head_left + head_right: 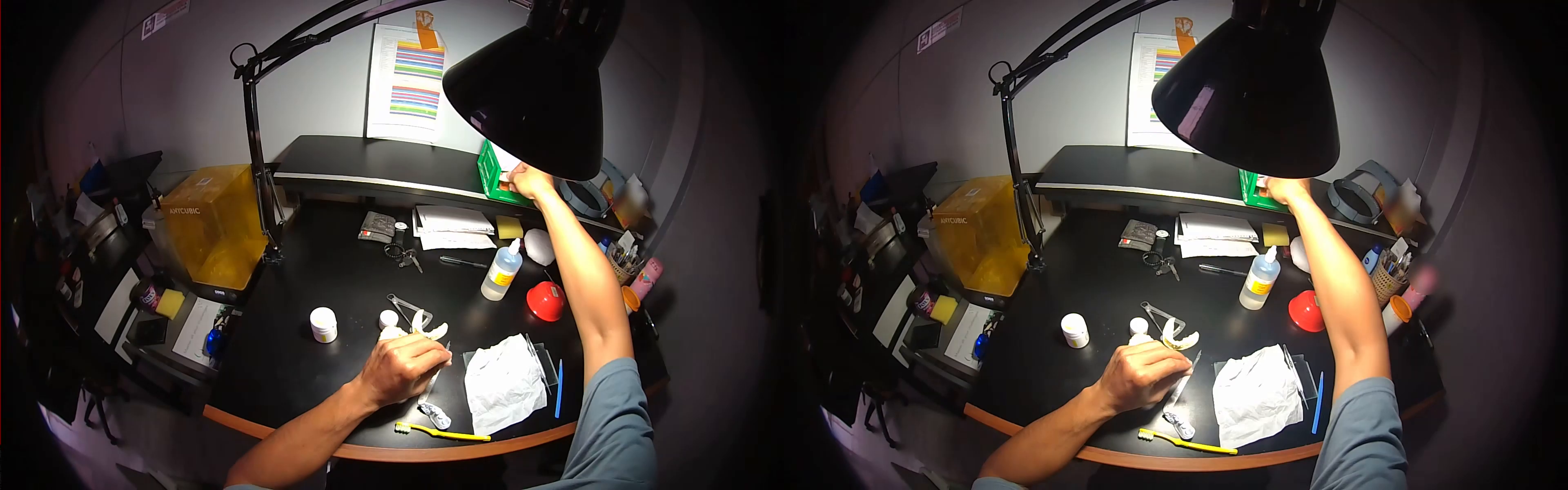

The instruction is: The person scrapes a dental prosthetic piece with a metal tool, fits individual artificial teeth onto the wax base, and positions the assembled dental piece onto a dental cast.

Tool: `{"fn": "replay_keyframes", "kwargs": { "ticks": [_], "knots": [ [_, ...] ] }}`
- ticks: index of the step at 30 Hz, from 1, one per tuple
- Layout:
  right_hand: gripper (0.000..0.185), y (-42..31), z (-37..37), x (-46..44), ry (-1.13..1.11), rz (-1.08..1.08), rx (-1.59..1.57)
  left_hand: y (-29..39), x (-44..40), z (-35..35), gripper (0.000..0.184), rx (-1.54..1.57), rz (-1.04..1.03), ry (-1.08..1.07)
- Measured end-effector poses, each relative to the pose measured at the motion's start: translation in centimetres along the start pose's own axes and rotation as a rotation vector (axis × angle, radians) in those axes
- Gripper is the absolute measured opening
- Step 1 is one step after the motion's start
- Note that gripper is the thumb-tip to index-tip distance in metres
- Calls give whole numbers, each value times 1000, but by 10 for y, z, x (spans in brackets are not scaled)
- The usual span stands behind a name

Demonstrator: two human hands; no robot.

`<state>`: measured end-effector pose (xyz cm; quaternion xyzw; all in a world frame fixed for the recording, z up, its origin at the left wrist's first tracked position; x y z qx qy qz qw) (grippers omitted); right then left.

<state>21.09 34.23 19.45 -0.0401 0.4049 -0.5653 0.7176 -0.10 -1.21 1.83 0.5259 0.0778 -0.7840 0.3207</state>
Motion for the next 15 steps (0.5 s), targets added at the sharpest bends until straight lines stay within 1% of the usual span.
{"fn": "replay_keyframes", "kwargs": {
  "ticks": [1, 3, 4, 5, 7, 9, 10, 11, 13, 14, 15],
  "knots": [
    [18, -2, 10, 10, 49, 12, -81, -1, 1, -1, 15, 21, 18, 15],
    [17, 16, 22, 25, 80, 121, -453, -2, 0, -2, 16, 59, 53, 39],
    [8, 20, 31, 38, 75, 96, -421, -3, 1, -2, 17, 77, 74, 49],
    [5, 26, 37, 54, 93, 109, -506, -2, 0, -2, 18, 97, 93, 54],
    [7, 22, 55, 100, 83, 93, -667, 0, -3, -1, 17, 124, 100, 68],
    [9, 22, 67, 144, -21, 48, -840, 5, -7, 2, 15, 168, 169, 81],
    [13, 23, 74, 166, -106, -5, -787, 8, -11, 3, 13, 197, 204, 106],
    [15, 31, 66, 184, -128, 10, -917, 11, -14, 4, 11, 224, 254, 115],
    [19, 32, 61, 227, -201, 23, -1006, 5, -17, 1, 8, 283, 370, 120],
    [20, 32, 56, 244, -253, 0, -1052, 3, -23, -2, 7, 331, 373, 146],
    [21, 32, 50, 257, -309, -23, -1094, 3, -33, -1, 7, 323, 354, 121]
  ]
}}
Point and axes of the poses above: each hand's wrist, its own x-axis away from the middle knuckle, its own z-axis out of the back of the hand, y = z × x, the point moved 1 cm from there along -x, towards the middle knuckle, and after that the axes turned 5 degrees about y, right-handed, at the moved point
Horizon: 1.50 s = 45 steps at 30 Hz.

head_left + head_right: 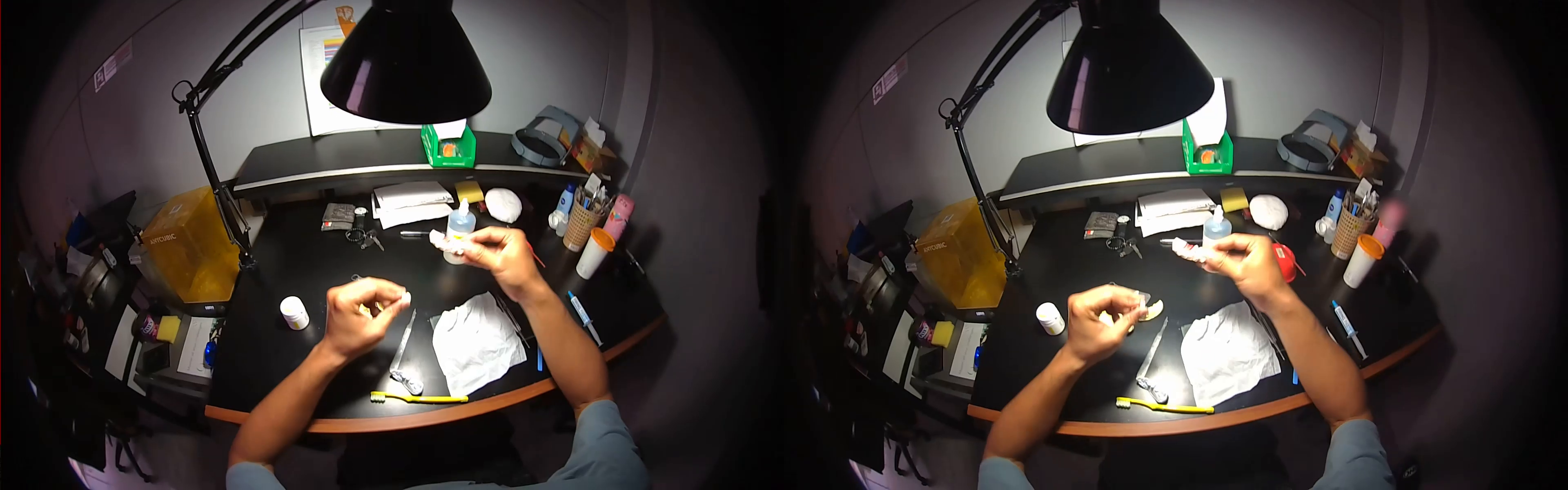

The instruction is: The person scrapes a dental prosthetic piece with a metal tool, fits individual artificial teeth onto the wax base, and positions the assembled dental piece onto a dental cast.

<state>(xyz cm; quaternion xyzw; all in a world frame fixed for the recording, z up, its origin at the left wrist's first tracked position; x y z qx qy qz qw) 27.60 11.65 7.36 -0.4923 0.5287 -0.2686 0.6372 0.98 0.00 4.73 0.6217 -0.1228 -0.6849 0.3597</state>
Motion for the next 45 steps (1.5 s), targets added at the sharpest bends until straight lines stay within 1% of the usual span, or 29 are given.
{"fn": "replay_keyframes", "kwargs": {
  "ticks": [2, 4, 5, 8, 10, 12, 13, 16, 19, 22, 26, 29, 33, 38, 39, 45],
  "knots": [
    [19, 14, -14, 16, -54, -95, -79, -1, -14, -4, 10, -32, -28, -9],
    [18, 26, -28, 27, -83, -132, -115, 0, -23, -6, 12, -96, -137, 16],
    [16, 32, -33, 31, -103, -134, -75, -2, -21, -7, 15, -94, -107, 49],
    [12, 41, -44, 44, -162, -147, -66, -19, -2, -2, 15, -65, -19, 19],
    [10, 42, -48, 56, -174, -142, -54, -31, 9, 2, 15, 30, 18, -29],
    [11, 45, -51, 61, -189, -108, -54, -31, 12, 4, 15, 64, 124, -51],
    [9, 44, -51, 64, -205, -113, -38, -30, 12, 2, 14, 131, 172, -71],
    [7, 39, -54, 69, -203, -125, -68, -29, 11, 2, 13, 56, 85, -184],
    [6, 37, -56, 72, -181, -121, -88, -36, 17, 0, 13, 112, 232, -204],
    [5, 38, -57, 73, -160, -128, -87, -39, 19, -2, 14, 167, 279, -203],
    [6, 42, -57, 74, -176, -135, -105, -36, 19, -2, 12, 166, 281, -265],
    [6, 45, -57, 75, -194, -154, -126, -36, 21, -4, 12, 248, 341, -284],
    [6, 43, -57, 76, -171, -200, -179, -36, 22, -4, 13, 324, 396, -282],
    [7, 47, -57, 77, -175, -178, -181, -37, 25, -7, 11, 397, 445, -254],
    [7, 47, -58, 78, -172, -176, -182, -39, 25, -6, 10, 358, 417, -280],
    [8, 49, -59, 81, -180, -187, -187, -36, 23, -3, 12, 357, 503, -325]
  ]
}}
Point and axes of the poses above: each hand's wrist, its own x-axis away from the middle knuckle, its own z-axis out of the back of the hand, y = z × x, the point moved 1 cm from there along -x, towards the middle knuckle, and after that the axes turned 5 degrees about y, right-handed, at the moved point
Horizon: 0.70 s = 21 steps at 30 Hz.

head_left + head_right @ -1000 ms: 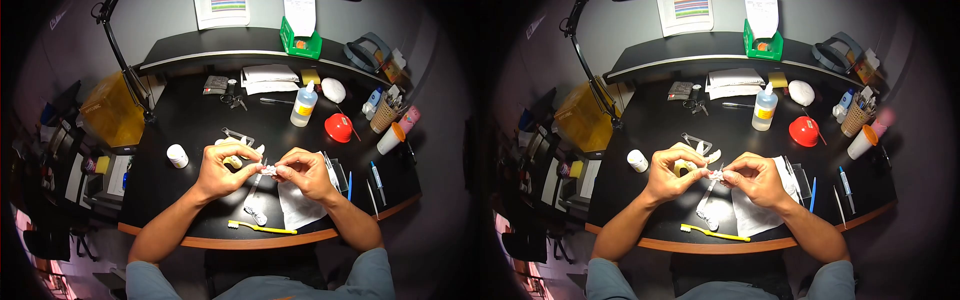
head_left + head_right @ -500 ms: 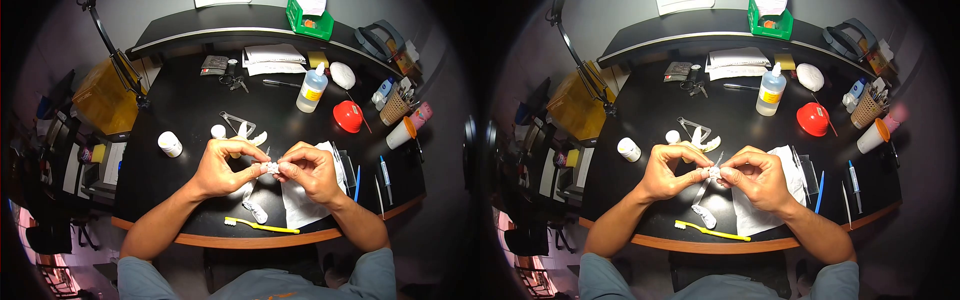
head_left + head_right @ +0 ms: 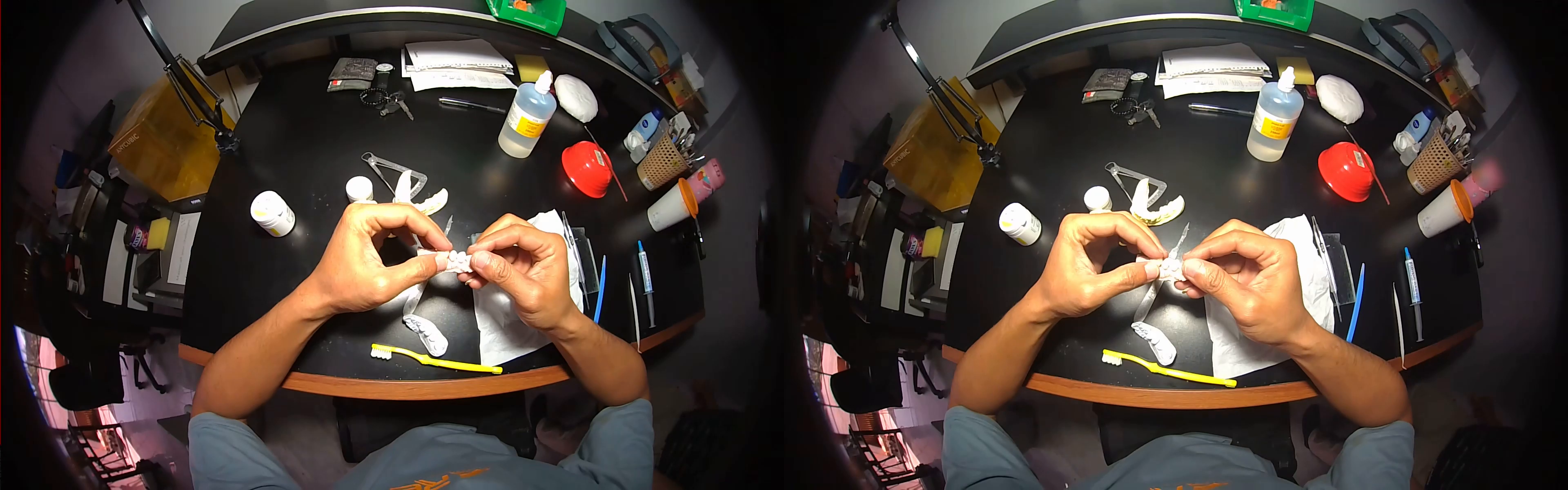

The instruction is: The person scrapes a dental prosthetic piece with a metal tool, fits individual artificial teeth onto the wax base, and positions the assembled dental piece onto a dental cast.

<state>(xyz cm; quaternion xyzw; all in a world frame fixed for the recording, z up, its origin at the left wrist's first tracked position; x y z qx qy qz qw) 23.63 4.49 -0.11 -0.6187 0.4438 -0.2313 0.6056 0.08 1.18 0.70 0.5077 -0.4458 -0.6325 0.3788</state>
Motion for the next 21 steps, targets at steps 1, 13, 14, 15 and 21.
{"fn": "replay_keyframes", "kwargs": {
  "ticks": [1, 13, 14, 15, 21],
  "knots": [
    [8, 0, 0, 0, 1, -5, -11, 0, 0, 0, 12, 5, 12, -1],
    [8, -2, 0, 1, -1, -14, -29, -6, -1, 3, 14, 15, -40, -40],
    [8, -1, 1, 1, -4, -15, -30, -5, 0, 3, 16, 25, -32, -25],
    [8, -1, 1, 1, -7, -15, -32, -3, 0, 1, 19, 34, -26, -9],
    [8, -1, 0, 1, -6, -16, -22, -1, -1, 0, 29, 62, -10, 15]
  ]
}}
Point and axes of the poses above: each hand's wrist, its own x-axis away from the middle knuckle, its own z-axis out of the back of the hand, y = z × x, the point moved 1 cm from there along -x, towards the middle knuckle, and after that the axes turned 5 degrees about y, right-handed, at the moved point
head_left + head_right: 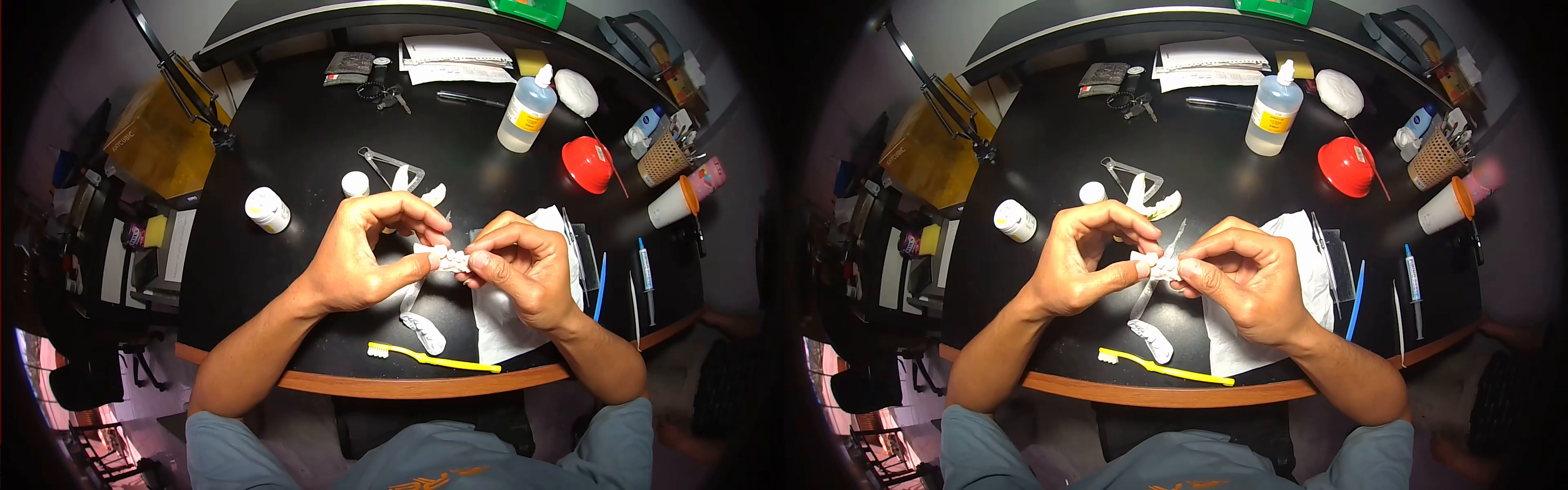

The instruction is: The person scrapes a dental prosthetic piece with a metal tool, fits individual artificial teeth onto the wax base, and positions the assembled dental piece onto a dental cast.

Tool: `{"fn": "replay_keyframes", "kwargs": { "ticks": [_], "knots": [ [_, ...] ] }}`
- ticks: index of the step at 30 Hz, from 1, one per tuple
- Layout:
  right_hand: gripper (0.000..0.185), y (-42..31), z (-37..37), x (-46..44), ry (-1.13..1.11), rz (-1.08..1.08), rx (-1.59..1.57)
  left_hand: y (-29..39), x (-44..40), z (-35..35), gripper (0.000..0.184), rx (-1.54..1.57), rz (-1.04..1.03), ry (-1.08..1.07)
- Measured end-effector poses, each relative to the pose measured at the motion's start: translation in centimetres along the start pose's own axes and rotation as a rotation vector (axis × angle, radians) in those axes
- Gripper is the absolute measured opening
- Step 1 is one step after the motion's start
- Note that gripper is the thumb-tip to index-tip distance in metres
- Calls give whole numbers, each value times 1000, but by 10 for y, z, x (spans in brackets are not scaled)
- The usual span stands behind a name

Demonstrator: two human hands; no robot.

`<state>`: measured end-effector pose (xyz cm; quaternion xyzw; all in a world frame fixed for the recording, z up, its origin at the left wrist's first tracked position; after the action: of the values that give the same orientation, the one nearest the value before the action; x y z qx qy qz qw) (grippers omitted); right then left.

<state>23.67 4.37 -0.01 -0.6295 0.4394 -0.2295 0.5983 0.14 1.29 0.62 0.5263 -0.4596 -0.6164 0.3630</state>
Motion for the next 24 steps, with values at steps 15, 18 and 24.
{"fn": "replay_keyframes", "kwargs": {
  "ticks": [15, 18, 24],
  "knots": [
    [6, -2, -2, 0, 1, 33, 57, 1, 0, 2, 21, -69, -32, -34],
    [6, -2, -1, 0, 12, 27, 42, 1, 0, 3, 19, -97, -48, -54],
    [7, -2, 1, 0, 27, 22, -37, -1, 0, 1, 21, -46, -106, -69]
  ]
}}
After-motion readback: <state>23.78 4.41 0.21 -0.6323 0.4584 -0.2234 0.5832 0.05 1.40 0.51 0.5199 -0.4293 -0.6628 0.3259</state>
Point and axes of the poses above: each hand's wrist, its own x-axis away from the middle knuckle, its own z-axis out of the back of the hand, y = z × x, the point moved 1 cm from there along -x, towards the middle knuckle, and after that the axes turned 5 degrees about y, right-handed, at the moved point
